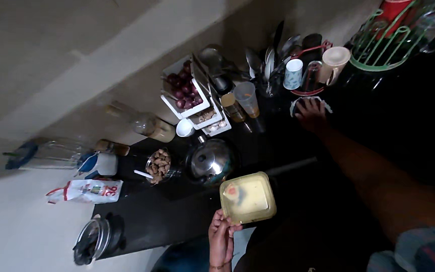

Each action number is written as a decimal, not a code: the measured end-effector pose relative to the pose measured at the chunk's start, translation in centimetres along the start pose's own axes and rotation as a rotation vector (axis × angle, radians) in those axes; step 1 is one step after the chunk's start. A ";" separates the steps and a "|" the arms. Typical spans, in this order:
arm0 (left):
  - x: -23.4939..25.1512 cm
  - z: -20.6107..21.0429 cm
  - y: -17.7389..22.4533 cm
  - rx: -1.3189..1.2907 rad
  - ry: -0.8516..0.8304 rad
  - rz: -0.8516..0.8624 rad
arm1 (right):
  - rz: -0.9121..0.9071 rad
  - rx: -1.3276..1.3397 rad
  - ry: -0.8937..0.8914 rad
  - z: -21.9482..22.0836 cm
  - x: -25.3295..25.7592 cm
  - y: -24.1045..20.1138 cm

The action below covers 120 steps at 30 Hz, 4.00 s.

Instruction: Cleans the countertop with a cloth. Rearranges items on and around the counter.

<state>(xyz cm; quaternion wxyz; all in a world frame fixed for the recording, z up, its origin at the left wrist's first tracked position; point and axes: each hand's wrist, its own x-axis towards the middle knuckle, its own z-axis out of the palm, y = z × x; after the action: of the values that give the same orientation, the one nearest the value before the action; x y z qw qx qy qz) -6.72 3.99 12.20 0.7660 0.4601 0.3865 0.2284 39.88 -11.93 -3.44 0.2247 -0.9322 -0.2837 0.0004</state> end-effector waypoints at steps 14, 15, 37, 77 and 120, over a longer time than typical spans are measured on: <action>1.9 0.7 0.0 0.083 -0.023 -0.006 | -0.455 0.131 -0.441 -5.0 -20.8 -5.0; 1.9 0.3 0.1 0.085 -0.032 -0.004 | -0.336 0.070 -0.325 -6.5 -20.0 -1.3; 1.9 2.5 -0.1 0.054 -0.024 -0.032 | 0.386 0.034 0.186 2.4 3.1 -3.7; 13.0 17.9 -0.7 0.261 -0.093 -0.095 | 0.856 -0.025 0.122 -12.9 -14.1 18.3; 15.1 -2.7 10.0 0.984 0.412 0.057 | -0.463 0.048 -0.466 -1.0 -26.0 -14.2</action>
<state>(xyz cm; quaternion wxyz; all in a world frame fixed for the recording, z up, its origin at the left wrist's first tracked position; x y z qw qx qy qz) 0.20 20.79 14.46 0.3616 0.7208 0.5776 0.1265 10.65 -15.59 0.10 0.1699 -0.8122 -0.5317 0.1692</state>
